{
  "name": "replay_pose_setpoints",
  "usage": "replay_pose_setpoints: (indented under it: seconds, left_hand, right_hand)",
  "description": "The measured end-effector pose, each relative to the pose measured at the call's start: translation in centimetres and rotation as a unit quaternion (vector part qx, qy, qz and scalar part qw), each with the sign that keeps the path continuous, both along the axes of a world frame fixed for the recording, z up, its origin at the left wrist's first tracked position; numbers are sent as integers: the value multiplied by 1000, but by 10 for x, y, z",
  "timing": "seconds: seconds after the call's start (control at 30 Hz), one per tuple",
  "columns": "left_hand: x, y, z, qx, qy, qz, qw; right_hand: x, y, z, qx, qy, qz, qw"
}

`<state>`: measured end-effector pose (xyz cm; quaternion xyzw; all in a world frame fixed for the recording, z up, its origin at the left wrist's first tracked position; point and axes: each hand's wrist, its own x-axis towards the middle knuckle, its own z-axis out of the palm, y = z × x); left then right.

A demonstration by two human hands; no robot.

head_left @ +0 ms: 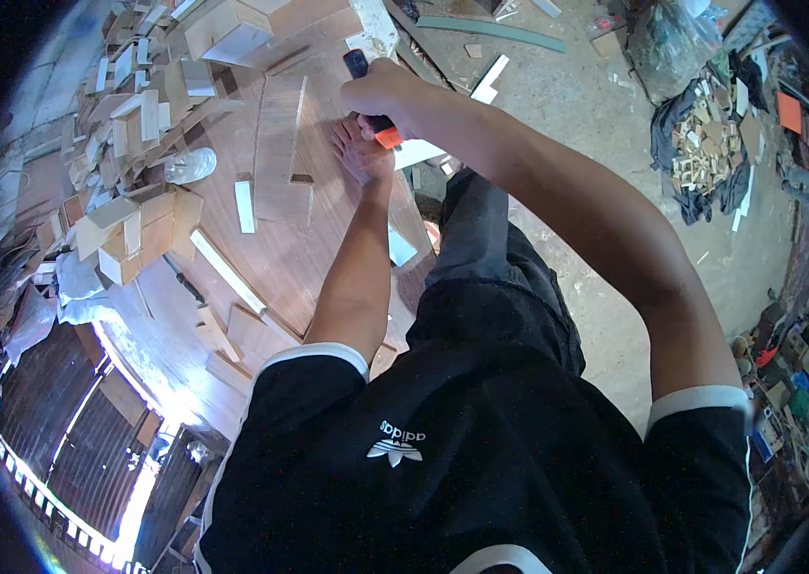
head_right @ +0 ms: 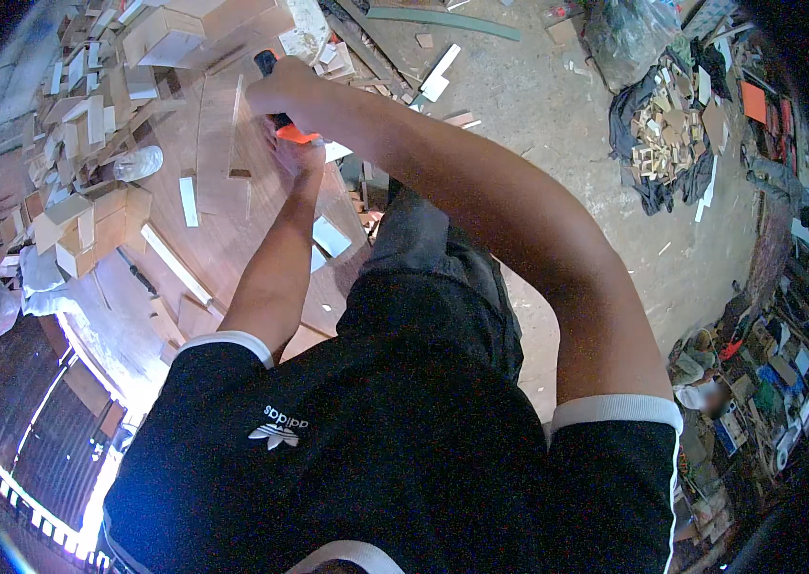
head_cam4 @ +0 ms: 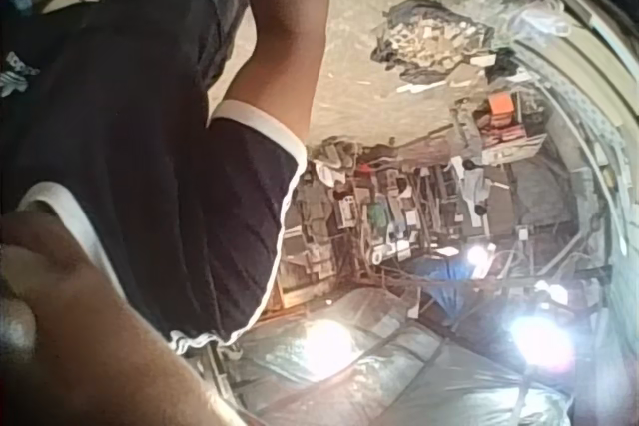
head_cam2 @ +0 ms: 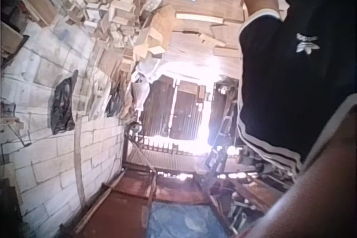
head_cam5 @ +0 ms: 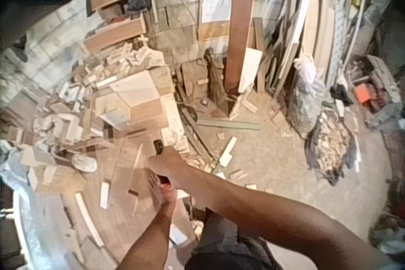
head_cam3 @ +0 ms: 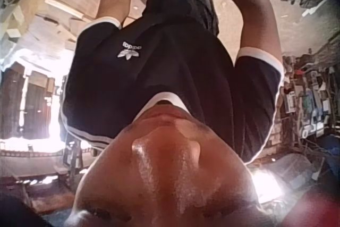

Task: Sawing a small notch into a piece of wood using a hand saw.

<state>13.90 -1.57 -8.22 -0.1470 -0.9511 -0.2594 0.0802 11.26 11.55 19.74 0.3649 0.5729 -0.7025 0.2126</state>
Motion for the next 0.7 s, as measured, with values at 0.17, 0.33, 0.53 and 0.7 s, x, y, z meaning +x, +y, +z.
replay_pose_setpoints:
  seconds: [0.17, 0.33, 0.53, 0.7]
  left_hand:
    - [-4, -4, 0, 357, -75, -21, 931]
    - [3, 3, 32, -89, -53, -16, 995]
    - [0, -6, 31, -157, 6, -34, 987]
    - [4, 1, 35, -71, 31, -5, 997]
  right_hand:
    - [-2, -9, 7, 25, 30, 37, 999]
    - [-4, -9, -8, 56, 1, 73, 996]
    - [-4, -12, -16, 98, 5, 81, 992]
    - [0, 2, -25, 13, 9, -9, 1000]
